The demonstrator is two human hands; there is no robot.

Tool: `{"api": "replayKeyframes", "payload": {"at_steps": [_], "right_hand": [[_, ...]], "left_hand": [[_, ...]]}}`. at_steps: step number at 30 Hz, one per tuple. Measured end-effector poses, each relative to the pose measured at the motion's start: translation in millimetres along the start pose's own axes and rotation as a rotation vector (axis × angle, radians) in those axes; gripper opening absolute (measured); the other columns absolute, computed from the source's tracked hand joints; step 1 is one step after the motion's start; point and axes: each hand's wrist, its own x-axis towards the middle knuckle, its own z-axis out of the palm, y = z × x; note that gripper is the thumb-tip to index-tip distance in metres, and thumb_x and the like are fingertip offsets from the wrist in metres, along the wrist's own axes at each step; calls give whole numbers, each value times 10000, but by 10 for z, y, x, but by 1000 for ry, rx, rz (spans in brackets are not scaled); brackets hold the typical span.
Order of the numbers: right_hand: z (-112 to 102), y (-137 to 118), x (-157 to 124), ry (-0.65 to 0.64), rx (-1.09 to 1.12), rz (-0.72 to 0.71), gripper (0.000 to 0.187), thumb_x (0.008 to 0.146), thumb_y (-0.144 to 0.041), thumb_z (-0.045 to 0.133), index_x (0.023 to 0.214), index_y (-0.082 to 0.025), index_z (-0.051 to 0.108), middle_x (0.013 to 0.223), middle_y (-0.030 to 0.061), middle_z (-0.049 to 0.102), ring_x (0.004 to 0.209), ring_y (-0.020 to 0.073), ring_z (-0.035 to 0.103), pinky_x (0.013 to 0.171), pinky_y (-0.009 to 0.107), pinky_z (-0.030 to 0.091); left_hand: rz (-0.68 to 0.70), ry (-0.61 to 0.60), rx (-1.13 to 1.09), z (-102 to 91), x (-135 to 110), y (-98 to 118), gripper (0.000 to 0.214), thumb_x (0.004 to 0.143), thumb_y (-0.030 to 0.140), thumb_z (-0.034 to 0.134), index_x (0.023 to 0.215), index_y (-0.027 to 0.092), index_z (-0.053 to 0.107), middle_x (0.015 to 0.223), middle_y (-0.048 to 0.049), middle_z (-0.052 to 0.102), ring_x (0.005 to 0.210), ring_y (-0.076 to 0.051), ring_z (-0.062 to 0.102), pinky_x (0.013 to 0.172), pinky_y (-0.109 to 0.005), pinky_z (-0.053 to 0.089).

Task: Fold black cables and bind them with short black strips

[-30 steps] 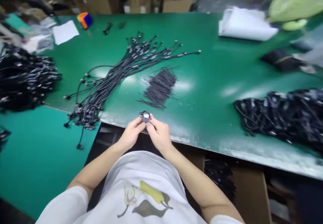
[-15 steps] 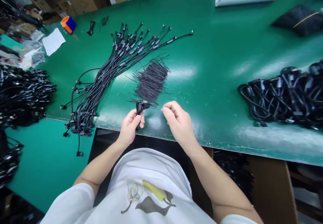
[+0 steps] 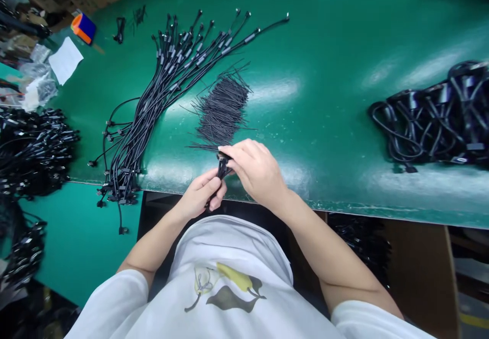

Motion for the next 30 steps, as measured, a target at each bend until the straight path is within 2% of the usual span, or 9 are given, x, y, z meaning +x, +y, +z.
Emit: {"api": "replayKeyframes", "payload": {"at_steps": [4, 8, 13, 16, 19, 21, 23, 26, 30], "right_hand": [[-42, -35, 20, 42, 154, 150, 293, 995, -365, 460, 1196, -239, 632, 1063, 94, 602, 964, 200, 597, 870, 373, 504], [101, -159, -68, 32, 471, 370, 489, 967, -540, 457, 1334, -220, 499, 1194, 111, 585, 983, 206, 623, 873, 364, 525], [310, -198, -165, -35, 462, 611, 432, 957, -614, 402, 962, -209, 554, 887, 57, 665, 810, 192, 631, 756, 323, 510], [338, -163, -208, -56, 509, 650, 417, 964, -587, 394, 1034, -202, 540, 947, 71, 663, 801, 181, 627, 726, 313, 514], [373, -184, -298, -69, 641, 661, 545, 945, -532, 468, 1362, -190, 387, 1271, 148, 583, 972, 199, 645, 815, 346, 549], [408, -198, -379, -98, 581, 601, 681, 910, -443, 554, 1471, -182, 271, 1418, 183, 479, 1177, 236, 585, 970, 402, 516], [388, -140, -457, -116, 412, 535, 610, 927, -331, 511, 1477, -175, 298, 1431, 182, 477, 1296, 242, 506, 1080, 438, 442], [38, 153, -554, 2, 97, 541, 446, 961, -257, 406, 1399, -179, 432, 1328, 162, 567, 1245, 229, 545, 1068, 438, 448], [-1124, 819, -706, 403, -457, 608, 394, 929, -356, 550, 1268, -157, 559, 1202, 154, 623, 1072, 245, 605, 963, 413, 483]], "left_hand": [[34, 104, 28, -6, -77, 32, 483, 876, 530, 605, 1173, 150, 598, 557, 97, 357, 389, -23, 226, 374, -189, 220], [132, 233, 162, 53, -34, 6, 464, 896, 528, 568, 1196, 176, 588, 587, 79, 389, 433, -38, 300, 409, -190, 265], [73, 173, 300, 139, 25, -161, 476, 923, 528, 518, 1230, 165, 544, 580, 65, 447, 463, -57, 370, 443, -194, 314], [72, 157, 249, 112, 64, -237, 487, 925, 539, 515, 1232, 163, 548, 603, 54, 504, 461, -64, 426, 477, -205, 393], [185, 232, 215, 69, 145, -253, 514, 915, 562, 528, 1277, 199, 549, 978, -55, 682, 833, -128, 650, 810, -268, 529], [224, 239, 193, 64, 202, -238, 582, 926, 621, 449, 1367, 245, 499, 1329, -99, 601, 1197, -191, 590, 1048, -339, 452], [210, 173, 287, 69, 237, -209, 647, 929, 659, 377, 1433, 260, 451, 1522, -108, 445, 1385, -230, 451, 1168, -390, 339], [159, 77, 561, 44, 237, -159, 638, 905, 604, 499, 1429, 241, 484, 1576, -106, 376, 1451, -247, 366, 1234, -400, 221], [-23, 24, 615, -96, 184, -141, 514, 909, 531, 527, 1312, 219, 592, 1394, -117, 587, 1271, -246, 574, 1141, -402, 395]]}}
